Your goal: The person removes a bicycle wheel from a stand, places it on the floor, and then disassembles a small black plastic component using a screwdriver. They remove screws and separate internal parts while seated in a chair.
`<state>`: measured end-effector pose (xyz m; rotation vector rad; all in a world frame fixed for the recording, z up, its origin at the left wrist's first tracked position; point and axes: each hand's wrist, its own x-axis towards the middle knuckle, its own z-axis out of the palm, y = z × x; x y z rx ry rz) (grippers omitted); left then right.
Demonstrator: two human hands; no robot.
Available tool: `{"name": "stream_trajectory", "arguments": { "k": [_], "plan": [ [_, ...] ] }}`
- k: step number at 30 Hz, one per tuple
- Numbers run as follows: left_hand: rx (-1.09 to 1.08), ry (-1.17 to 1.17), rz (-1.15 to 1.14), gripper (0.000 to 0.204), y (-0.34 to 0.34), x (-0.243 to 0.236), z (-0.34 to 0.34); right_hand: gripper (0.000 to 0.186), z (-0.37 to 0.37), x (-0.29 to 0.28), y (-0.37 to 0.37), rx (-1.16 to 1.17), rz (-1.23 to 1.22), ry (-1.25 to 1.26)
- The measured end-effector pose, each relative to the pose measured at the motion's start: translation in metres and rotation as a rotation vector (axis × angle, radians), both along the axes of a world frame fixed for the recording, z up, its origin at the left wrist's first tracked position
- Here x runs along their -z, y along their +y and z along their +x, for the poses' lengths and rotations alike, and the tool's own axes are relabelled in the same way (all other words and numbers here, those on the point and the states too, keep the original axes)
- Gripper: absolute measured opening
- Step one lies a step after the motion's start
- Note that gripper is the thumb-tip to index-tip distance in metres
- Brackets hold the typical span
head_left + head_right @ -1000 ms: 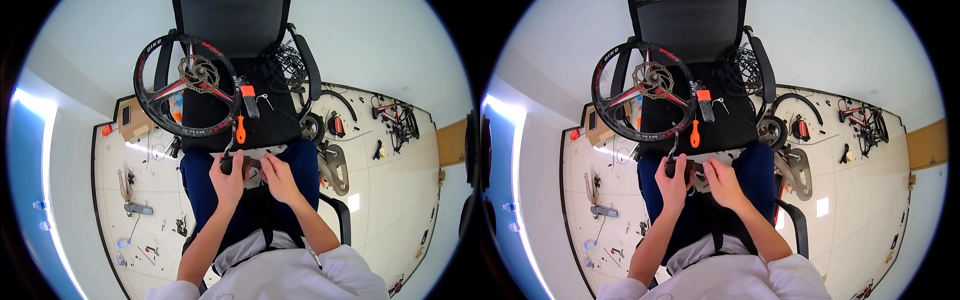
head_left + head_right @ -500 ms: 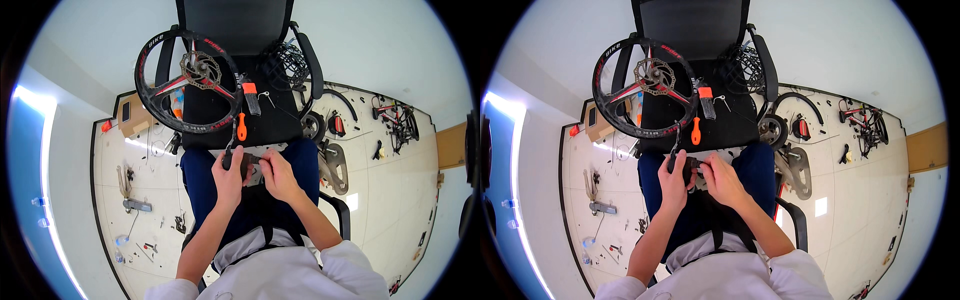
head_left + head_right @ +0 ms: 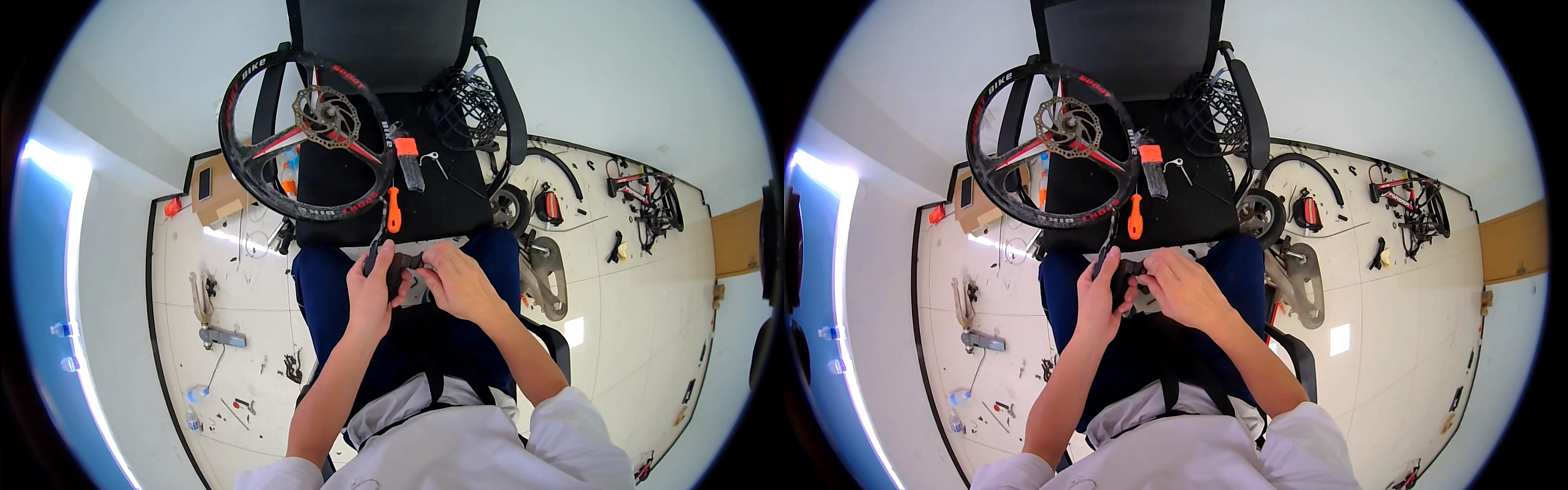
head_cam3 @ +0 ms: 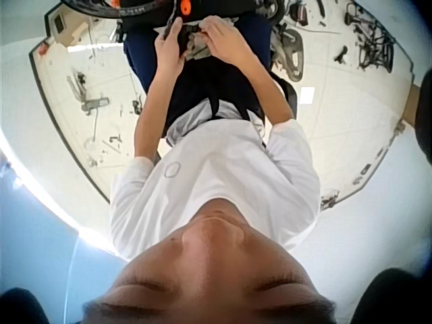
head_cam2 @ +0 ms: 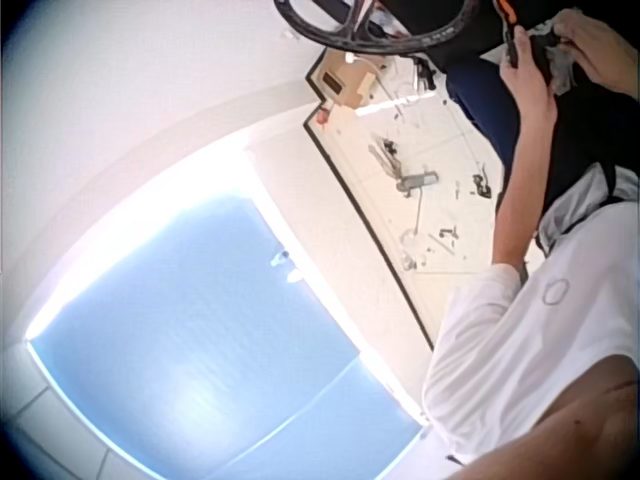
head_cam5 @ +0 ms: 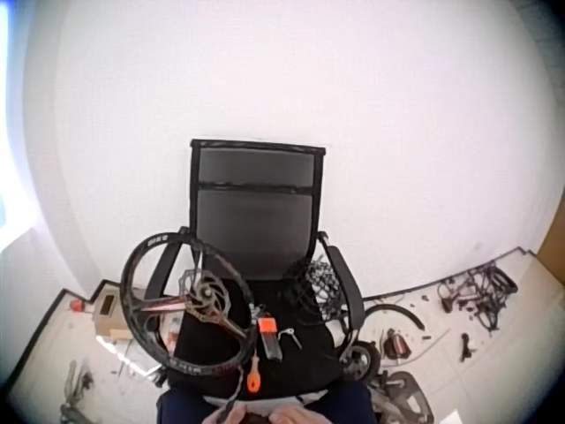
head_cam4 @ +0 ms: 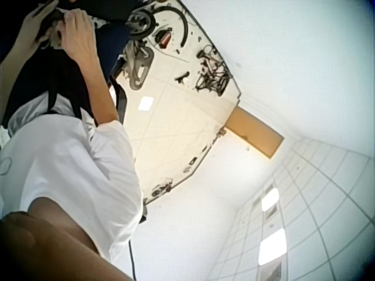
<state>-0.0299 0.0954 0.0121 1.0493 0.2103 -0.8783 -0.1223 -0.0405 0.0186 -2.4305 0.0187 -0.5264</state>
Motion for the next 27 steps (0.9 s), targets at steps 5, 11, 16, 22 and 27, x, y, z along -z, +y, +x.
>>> {"name": "stream_trajectory", "arguments": {
  "k": [5, 11, 16, 22, 27],
  "plan": [
    [-0.063, -0.168, 0.062, 0.027, -0.002, -0.001, -0.004, 0.014, -0.005, 0.006, 0.015, 0.162, 0.619, 0.169],
    [-0.159, -0.334, 0.125, 0.027, -0.004, 0.003, -0.007, 0.041, 0.000, 0.010, 0.026, 0.181, 0.852, 0.281],
    [-0.116, -0.222, 0.107, 0.026, -0.004, -0.004, -0.002, 0.014, -0.001, 0.019, 0.027, 0.210, 0.563, 0.122],
    [-0.080, -0.194, 0.069, 0.026, -0.001, -0.003, 0.003, 0.011, 0.003, 0.010, 0.014, 0.080, 0.209, -0.034],
    [-0.101, -0.238, 0.085, 0.028, -0.003, -0.002, -0.004, 0.013, -0.006, 0.013, 0.015, 0.134, 0.929, 0.156]
  ]
}}
